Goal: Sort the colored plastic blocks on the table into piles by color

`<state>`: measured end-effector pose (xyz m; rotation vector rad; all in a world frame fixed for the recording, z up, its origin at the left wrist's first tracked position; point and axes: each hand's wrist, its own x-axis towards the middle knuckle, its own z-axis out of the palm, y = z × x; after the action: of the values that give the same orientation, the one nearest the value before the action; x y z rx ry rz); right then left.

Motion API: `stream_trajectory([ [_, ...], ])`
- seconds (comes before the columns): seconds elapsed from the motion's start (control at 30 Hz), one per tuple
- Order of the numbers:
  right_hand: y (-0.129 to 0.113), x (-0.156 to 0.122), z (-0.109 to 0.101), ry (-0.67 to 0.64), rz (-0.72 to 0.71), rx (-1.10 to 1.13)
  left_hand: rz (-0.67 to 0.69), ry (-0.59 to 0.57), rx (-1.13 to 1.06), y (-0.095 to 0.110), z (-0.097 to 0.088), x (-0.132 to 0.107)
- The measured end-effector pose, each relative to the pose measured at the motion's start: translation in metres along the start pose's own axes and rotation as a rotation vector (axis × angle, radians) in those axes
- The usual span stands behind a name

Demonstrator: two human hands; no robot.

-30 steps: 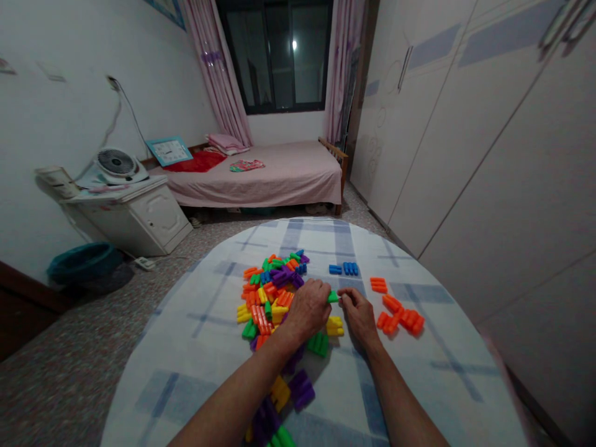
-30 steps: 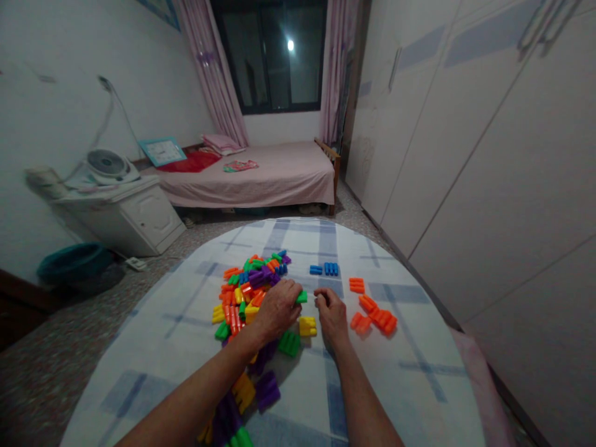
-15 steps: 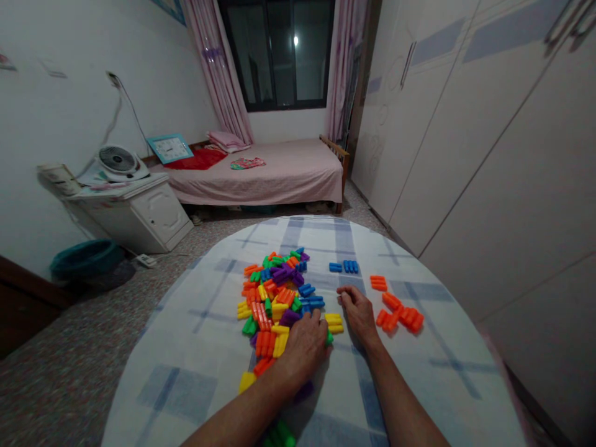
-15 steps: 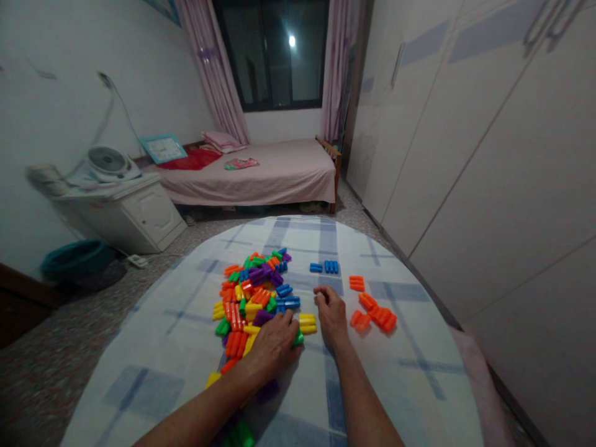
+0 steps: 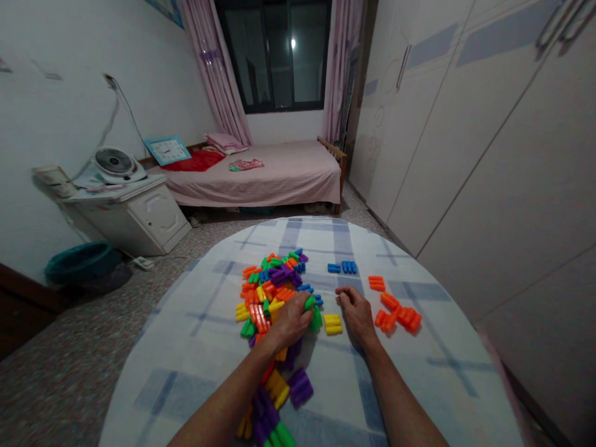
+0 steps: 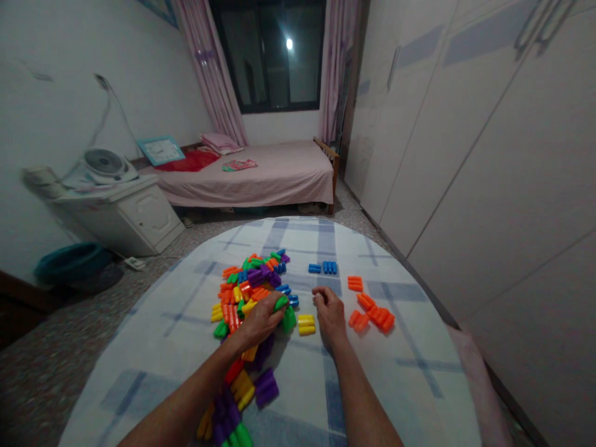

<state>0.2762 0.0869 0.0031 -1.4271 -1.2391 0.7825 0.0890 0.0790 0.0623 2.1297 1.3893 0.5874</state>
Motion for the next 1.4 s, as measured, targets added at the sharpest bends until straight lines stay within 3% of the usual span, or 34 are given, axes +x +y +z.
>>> stream_trajectory([
  [0.23, 0.000, 0.001, 0.001, 0.004, -0.005, -0.010, 0.095, 0.024, 0.437, 0.007, -0.001, 0.022],
  [0.37, 0.001, 0.002, 0.001, 0.000, -0.007, 0.002, 0.140, -0.123, 0.480, 0.004, 0.010, 0.033],
  [0.5, 0.002, 0.002, 0.001, -0.008, -0.020, 0.002, 0.138, -0.117, 0.519, 0.006, 0.016, 0.034],
  [0.67, 0.003, 0.001, 0.001, 0.001, -0.036, -0.012, 0.106, -0.060, 0.479, 0.016, 0.004, 0.024],
  [0.8, 0.002, 0.001, 0.001, -0.001, -0.030, -0.013, 0.183, -0.047, 0.452, 0.020, -0.005, 0.005],
  [0.97, 0.002, 0.001, 0.002, 0.009, -0.024, -0.017, 0.213, -0.168, 0.512, 0.017, 0.008, -0.017],
  [1.17, -0.002, 0.000, 0.001, 0.010, -0.006, -0.012, 0.132, -0.232, 0.527, 0.020, 0.019, -0.022],
  [1.27, -0.002, 0.000, 0.000, -0.005, 0.006, -0.019, 0.168, -0.143, 0.394, 0.020, 0.008, -0.024],
  [1.4, 0.002, 0.001, 0.000, -0.014, 0.015, -0.014, 0.133, 0.248, 0.209, -0.003, -0.023, -0.029],
])
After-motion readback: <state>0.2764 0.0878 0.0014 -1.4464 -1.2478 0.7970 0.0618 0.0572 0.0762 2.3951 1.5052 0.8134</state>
